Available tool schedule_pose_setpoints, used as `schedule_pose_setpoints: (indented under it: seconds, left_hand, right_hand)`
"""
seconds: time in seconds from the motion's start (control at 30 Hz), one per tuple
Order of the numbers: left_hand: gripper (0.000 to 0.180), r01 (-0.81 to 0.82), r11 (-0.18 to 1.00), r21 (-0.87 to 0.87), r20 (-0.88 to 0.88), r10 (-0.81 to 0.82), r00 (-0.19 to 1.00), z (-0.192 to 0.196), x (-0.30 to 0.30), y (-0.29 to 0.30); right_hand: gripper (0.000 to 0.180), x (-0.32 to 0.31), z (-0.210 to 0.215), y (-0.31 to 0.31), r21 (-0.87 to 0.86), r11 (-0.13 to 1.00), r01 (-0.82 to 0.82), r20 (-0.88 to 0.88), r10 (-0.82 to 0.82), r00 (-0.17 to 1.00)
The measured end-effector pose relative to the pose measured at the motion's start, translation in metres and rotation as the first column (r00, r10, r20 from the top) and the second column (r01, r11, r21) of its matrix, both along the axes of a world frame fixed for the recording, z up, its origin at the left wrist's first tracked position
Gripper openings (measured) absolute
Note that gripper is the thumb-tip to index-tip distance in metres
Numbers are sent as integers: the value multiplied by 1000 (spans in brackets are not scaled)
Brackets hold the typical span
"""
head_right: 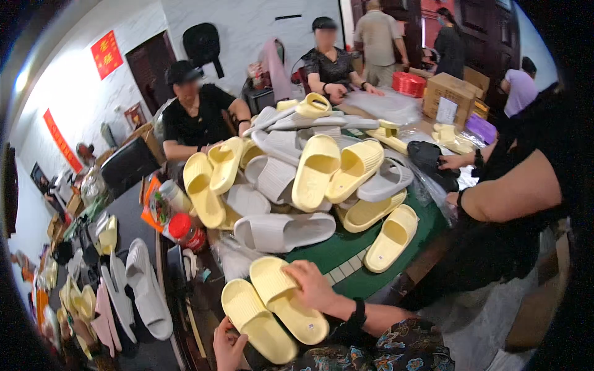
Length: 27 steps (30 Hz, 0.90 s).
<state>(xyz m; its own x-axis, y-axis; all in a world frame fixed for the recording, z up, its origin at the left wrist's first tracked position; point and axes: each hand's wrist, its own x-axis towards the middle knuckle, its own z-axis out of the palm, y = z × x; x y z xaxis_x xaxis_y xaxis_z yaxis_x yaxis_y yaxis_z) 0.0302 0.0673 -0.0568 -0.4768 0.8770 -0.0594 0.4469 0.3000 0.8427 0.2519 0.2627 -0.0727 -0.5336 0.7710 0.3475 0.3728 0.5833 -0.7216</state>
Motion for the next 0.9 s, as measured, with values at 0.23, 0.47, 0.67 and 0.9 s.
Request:
schedule_pose_setpoints:
  seconds: [0.23, 0.47, 0.67, 0.9]
  left_hand:
    - [51, 36, 966, 255, -89, -13, 996, 66, -37, 8]
    - [77, -358, 859, 365, -697, 507, 507, 97, -151, -31]
    - [88, -537, 815, 218, -689, 518, 507, 66, -180, -47]
    - [114, -407, 905, -123, -717, 202, 667, 57, -158, -20]
  right_hand:
    - [45, 70, 101, 96, -53, 990, 133, -673, -134, 727]
    - [55, 179, 117, 281, 142, 862, 486, -467, -375, 801]
    - [70, 206, 34, 290, 349, 771, 533, -137, -520, 843]
    - [67, 242, 11, 291, 257, 692, 675, 27, -703, 710]
